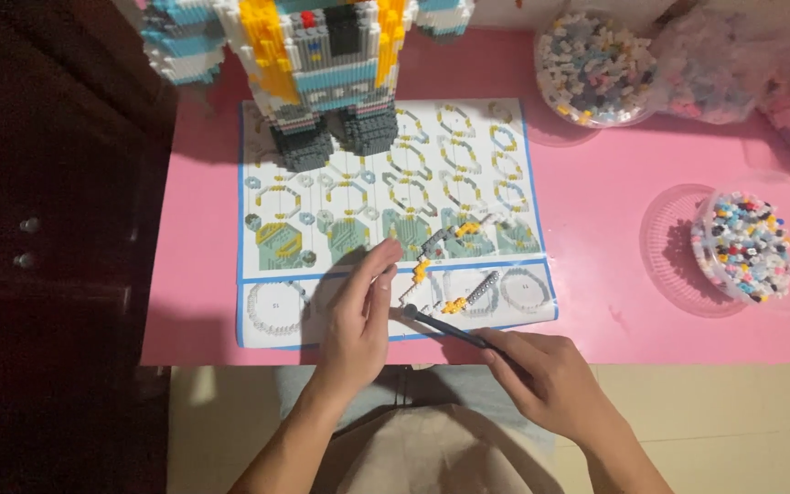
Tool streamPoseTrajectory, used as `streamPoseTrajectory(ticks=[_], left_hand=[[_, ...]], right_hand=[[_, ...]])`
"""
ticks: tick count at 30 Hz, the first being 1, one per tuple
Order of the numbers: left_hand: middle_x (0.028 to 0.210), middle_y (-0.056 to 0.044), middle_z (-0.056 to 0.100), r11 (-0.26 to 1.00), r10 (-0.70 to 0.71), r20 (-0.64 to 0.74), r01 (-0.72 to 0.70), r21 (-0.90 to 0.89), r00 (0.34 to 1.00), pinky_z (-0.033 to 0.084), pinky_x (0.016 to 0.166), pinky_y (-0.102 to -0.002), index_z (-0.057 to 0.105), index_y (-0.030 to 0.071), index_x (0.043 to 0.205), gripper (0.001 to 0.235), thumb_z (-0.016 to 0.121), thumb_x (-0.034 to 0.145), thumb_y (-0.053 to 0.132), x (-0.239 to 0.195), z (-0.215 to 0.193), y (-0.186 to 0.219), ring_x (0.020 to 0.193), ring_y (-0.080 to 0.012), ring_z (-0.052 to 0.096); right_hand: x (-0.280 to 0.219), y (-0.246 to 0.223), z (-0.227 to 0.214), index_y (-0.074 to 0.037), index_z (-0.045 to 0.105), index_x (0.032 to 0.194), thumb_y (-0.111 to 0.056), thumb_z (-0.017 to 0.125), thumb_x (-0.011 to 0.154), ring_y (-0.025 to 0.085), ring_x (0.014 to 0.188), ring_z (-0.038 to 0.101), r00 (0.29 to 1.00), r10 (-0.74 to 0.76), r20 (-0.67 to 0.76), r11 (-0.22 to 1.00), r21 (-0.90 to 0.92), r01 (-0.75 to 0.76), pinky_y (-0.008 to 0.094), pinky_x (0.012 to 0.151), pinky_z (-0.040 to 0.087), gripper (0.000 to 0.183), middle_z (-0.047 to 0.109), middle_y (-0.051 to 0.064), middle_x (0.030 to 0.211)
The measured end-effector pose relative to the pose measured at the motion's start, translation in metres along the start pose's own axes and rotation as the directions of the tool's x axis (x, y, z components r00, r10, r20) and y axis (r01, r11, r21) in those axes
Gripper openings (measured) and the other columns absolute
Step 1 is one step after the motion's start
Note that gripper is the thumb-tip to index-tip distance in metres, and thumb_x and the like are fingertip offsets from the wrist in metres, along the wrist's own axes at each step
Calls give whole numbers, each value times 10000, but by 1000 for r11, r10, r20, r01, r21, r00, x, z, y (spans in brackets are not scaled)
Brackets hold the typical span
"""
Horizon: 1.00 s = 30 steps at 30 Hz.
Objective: Assembling small interlocking plastic beads into a chain while following a printed guide on a table.
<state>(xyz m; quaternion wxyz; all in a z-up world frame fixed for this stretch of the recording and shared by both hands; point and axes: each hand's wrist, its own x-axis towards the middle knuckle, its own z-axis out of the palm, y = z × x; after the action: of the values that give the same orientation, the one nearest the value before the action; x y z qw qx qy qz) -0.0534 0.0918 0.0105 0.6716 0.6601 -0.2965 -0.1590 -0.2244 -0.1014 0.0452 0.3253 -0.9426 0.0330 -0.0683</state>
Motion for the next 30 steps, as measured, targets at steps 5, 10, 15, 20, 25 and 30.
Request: streamPoseTrajectory(ticks=[5,10,15,20,25,30], left_hand=[[1546,-152,581,972,31,89,-51,230,996,481,1212,-433,579,28,1463,393,453,1114,158,1,3,6,1481,-298,525],[1526,-178,585,833,203,251,-302,464,946,391,1271,-500,656,-8,1356,321,578,1069,113,3,16,6,1478,-342,493],[1537,-180,580,732,264,297,-392,558,917,446,1210,-490,671,-12,1295,269,593,1063,99,3,22,12,1463,-337,511],[1484,-114,650,619,252,301,-392,681,920,480,1144,-454,728,58,1291,304,619,1047,203,7,23,20,1426,-280,554],[1572,-113,565,564,203,312,-371,738,928,469,1114,-481,695,95,1283,297,600,1053,256,8,33,22,1436,-314,520],[1606,-178,502,467,226,326,-396,791,918,326,1249,-558,648,77,1405,424,619,1064,327,25,58,13,1493,-361,443]], right_hand=[[-29,23,-6,-108,761,1239,-237,611,1000,167,501,552,989,119,-92,992,54,-115,294,520,450,310,705,-8,659],[-43,35,-7,-117,774,1221,-200,626,994,102,489,483,964,166,-206,984,98,-148,235,523,436,283,781,-35,755],[-56,57,-7,-129,793,1222,-234,637,984,87,498,414,920,281,-274,959,114,-259,252,510,386,303,686,-53,636],[-47,62,-16,-124,815,1196,-224,662,963,63,619,606,870,407,-278,912,183,-368,248,626,526,296,867,-20,920],[-54,90,-26,-68,801,1179,-173,675,969,129,966,774,802,408,-436,913,170,-372,291,884,587,266,844,59,1121],[-48,109,-39,-97,760,1275,-151,649,1062,250,952,656,680,423,-599,820,-65,-568,404,827,509,246,704,68,1010]])
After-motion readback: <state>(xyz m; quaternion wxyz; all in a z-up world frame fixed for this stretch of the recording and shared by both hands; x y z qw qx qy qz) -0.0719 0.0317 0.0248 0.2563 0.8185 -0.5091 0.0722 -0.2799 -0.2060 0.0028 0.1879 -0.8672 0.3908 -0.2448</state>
